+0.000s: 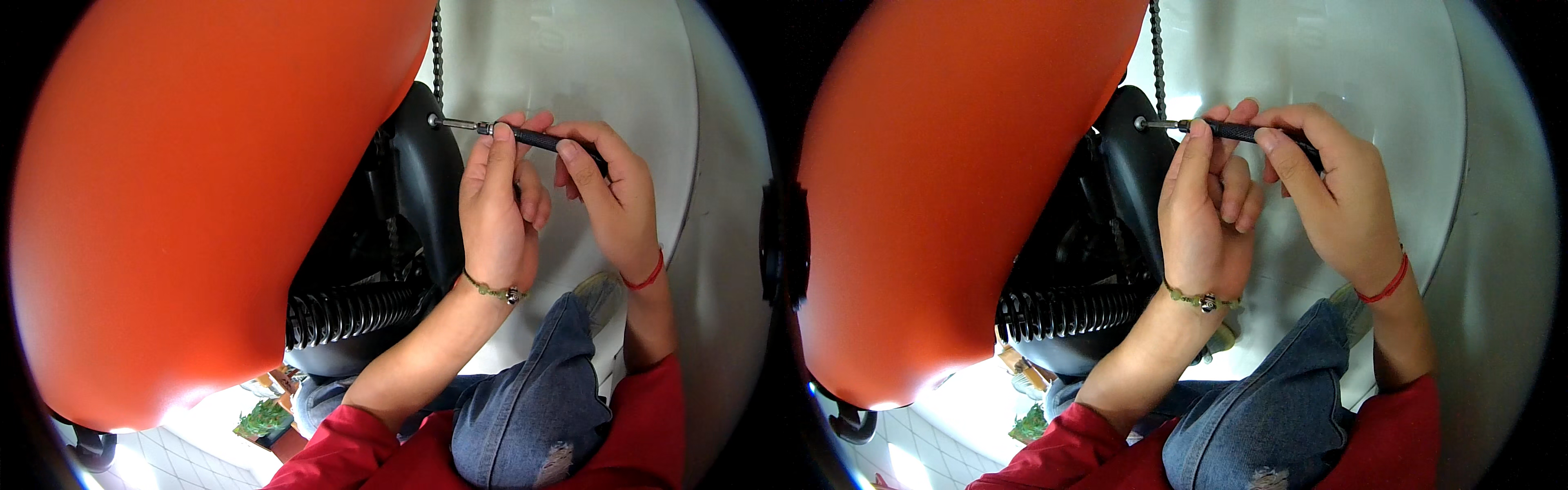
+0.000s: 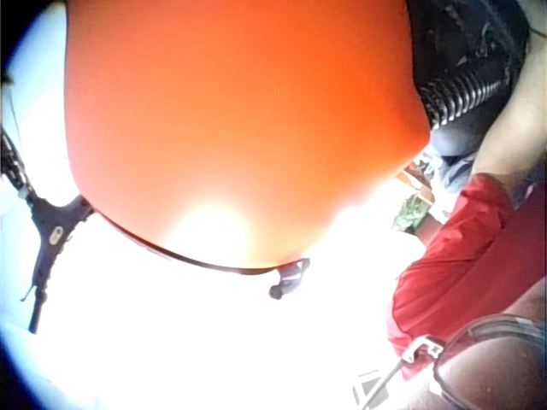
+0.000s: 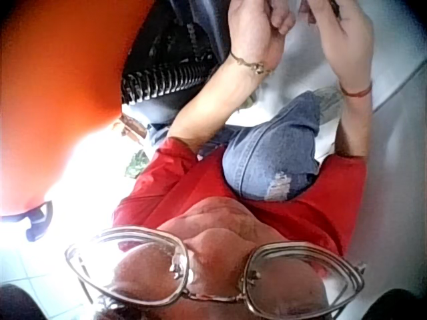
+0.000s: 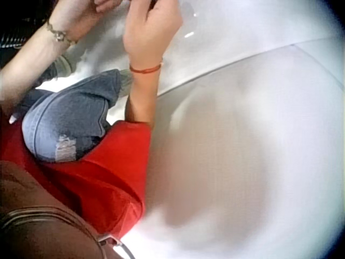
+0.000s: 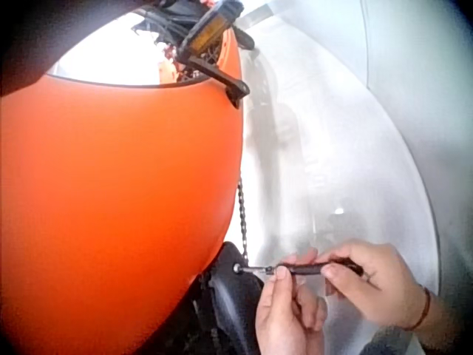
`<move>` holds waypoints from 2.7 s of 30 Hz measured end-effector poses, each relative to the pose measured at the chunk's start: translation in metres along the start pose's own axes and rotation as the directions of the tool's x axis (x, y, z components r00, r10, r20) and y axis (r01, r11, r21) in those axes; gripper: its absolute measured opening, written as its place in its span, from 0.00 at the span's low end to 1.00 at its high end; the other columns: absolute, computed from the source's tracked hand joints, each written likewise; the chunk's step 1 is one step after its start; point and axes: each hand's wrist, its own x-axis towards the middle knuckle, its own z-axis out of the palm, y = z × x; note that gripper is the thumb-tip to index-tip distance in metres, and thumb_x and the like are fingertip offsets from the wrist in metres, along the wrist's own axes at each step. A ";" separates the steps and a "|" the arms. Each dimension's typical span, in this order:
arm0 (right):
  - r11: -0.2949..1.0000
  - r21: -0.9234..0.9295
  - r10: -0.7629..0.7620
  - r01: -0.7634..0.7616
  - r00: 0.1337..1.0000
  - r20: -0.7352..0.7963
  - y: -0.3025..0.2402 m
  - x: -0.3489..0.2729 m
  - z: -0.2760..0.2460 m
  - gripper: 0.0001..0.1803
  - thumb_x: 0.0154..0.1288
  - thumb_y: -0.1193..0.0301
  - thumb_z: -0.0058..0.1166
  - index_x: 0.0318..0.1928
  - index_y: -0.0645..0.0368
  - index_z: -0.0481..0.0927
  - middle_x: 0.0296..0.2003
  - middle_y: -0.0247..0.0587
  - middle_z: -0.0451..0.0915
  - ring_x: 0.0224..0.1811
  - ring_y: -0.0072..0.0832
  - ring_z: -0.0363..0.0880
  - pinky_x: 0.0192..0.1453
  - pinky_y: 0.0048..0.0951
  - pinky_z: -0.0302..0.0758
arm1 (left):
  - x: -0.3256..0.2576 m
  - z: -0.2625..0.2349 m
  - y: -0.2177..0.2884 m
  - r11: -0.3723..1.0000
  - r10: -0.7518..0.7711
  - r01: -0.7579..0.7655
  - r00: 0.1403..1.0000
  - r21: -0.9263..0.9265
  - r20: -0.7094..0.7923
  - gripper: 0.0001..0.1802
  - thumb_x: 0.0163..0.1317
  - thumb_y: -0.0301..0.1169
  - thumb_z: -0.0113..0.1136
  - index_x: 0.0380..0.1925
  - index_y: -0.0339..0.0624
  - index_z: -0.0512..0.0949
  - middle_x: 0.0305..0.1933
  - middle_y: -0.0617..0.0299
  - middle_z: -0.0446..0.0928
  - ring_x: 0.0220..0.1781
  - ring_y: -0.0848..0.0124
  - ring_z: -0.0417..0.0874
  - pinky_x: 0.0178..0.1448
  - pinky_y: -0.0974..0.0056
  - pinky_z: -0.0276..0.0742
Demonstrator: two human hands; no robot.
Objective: The person uses a screwdriver to attach a black plastic mudguard to the rear wheel assembly of an orange scooter. They align the mudguard, insert screws, and tighten them to secure the part to the frame.
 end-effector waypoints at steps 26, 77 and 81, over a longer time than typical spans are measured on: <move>0.779 -0.390 -0.522 0.491 0.853 0.030 -0.010 -0.011 -0.016 0.19 0.56 0.71 0.64 0.47 0.64 0.78 0.29 0.41 0.79 0.25 0.23 0.75 0.28 0.23 0.71 | -0.005 0.007 0.002 0.990 0.046 -0.056 0.996 -0.130 -0.076 0.16 0.73 0.43 0.45 0.44 0.41 0.69 0.47 0.56 0.77 0.16 0.83 0.58 0.20 0.75 0.57; 0.884 -0.260 -0.460 0.389 0.825 -0.329 -0.014 -0.032 0.021 0.16 0.66 0.67 0.55 0.23 0.63 0.77 0.17 0.36 0.75 0.21 0.21 0.74 0.23 0.27 0.65 | -0.008 -0.009 0.009 0.993 -0.018 0.030 0.995 -0.115 0.099 0.14 0.73 0.42 0.43 0.40 0.42 0.69 0.34 0.61 0.75 0.15 0.82 0.58 0.19 0.75 0.56; 0.668 -0.570 -0.609 0.479 0.792 -0.048 -0.010 -0.031 0.008 0.12 0.63 0.66 0.58 0.36 0.64 0.78 0.25 0.38 0.77 0.25 0.21 0.74 0.27 0.26 0.68 | -0.009 -0.004 0.012 0.996 -0.013 0.016 0.999 -0.091 0.030 0.14 0.74 0.42 0.43 0.38 0.43 0.68 0.35 0.60 0.77 0.14 0.82 0.57 0.18 0.74 0.55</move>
